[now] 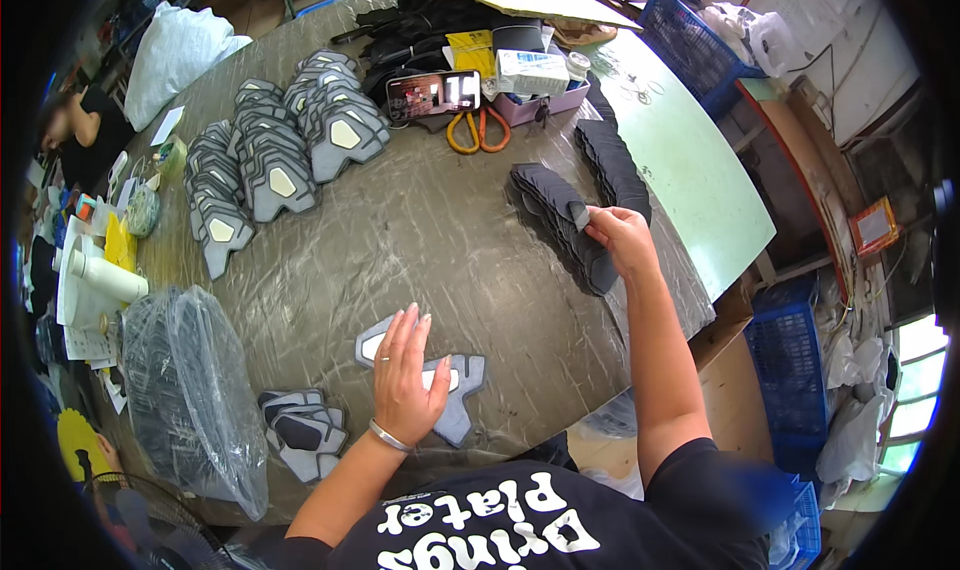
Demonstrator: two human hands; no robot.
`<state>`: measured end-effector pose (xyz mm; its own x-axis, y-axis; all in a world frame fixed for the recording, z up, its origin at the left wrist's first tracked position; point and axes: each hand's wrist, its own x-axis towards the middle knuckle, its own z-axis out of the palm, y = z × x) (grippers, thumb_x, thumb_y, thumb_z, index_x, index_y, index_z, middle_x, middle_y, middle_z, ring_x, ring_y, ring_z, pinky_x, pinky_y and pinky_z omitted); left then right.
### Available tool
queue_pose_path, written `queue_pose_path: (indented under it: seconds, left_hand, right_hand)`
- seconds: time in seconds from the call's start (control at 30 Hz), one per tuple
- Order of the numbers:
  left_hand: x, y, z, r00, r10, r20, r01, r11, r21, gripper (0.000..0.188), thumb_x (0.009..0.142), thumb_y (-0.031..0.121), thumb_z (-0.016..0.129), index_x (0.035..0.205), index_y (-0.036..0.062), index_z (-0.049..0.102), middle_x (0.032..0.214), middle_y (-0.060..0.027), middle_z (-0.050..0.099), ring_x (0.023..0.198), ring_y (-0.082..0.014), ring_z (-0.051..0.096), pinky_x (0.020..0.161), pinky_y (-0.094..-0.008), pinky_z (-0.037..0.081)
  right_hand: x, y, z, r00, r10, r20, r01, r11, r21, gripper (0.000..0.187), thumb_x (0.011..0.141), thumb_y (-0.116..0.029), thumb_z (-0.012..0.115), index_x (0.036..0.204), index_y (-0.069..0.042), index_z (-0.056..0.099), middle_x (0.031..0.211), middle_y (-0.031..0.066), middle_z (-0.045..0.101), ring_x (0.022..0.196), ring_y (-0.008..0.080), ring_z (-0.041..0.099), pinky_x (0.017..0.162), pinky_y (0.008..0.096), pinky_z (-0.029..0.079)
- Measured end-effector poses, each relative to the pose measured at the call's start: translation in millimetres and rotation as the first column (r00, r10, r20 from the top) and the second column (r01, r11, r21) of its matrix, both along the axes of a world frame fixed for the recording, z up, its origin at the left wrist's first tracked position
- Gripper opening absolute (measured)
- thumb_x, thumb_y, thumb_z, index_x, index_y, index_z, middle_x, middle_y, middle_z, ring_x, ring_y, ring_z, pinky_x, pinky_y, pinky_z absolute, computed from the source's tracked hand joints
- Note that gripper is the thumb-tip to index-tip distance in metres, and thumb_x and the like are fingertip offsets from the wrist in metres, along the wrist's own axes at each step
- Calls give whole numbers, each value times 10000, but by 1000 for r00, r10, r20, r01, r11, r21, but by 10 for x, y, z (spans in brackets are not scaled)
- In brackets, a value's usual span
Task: The person applies black adhesive strips to gray shoe components on a table, pressing them down by hand. The person handles each component individually and places a finished component into a plastic bag.
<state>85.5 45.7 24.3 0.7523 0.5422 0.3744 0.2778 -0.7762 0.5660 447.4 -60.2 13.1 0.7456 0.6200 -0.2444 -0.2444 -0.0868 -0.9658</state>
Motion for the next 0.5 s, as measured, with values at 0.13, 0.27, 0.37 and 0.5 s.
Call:
queue_pose_path:
  seconds: [0.13, 0.27, 0.37, 0.5]
  left_hand:
    - [451, 40, 122, 981, -192, -28, 193, 981, 37, 561, 861, 152, 663, 1369, -10, 486, 1451, -188, 476, 1358, -362, 431, 1113, -456, 334]
    - [1445, 140, 158, 916, -394, -77, 401, 892, 209, 529, 894, 213, 632, 1368, 17, 498, 1444, -142, 492, 1350, -301, 449, 1110, -438, 335]
    - [1984, 205, 42, 900, -431, -64, 423, 830, 364, 459, 920, 250, 598, 1312, 19, 543, 1374, -142, 542, 1297, -291, 487, 1072, -426, 370]
    - [2202, 193, -4, 862, -401, -310, 480, 842, 246, 380, 925, 258, 597, 1209, 7, 598, 1226, -138, 611, 1182, -280, 545, 990, -405, 416]
  right_hand:
    - [2, -28, -79, 995, -35, -92, 46, 992, 122, 199, 915, -141, 679, 967, 52, 679, 942, 84, 708, 841, 138, 676, 793, 262, 544]
    - [-22, -109, -194, 985, -113, -134, 147, 948, 281, 182, 928, -119, 654, 1007, 44, 677, 975, 92, 709, 876, 158, 680, 818, 294, 552]
    - [-133, -137, -225, 979, -144, -142, 192, 882, 430, 173, 943, -94, 620, 1056, 29, 666, 1005, 87, 710, 899, 172, 686, 830, 308, 554]
    - [-145, -320, 27, 933, -190, -304, 354, 618, 701, 176, 948, -95, 606, 1077, 18, 643, 1093, 99, 689, 976, 185, 671, 843, 335, 560]
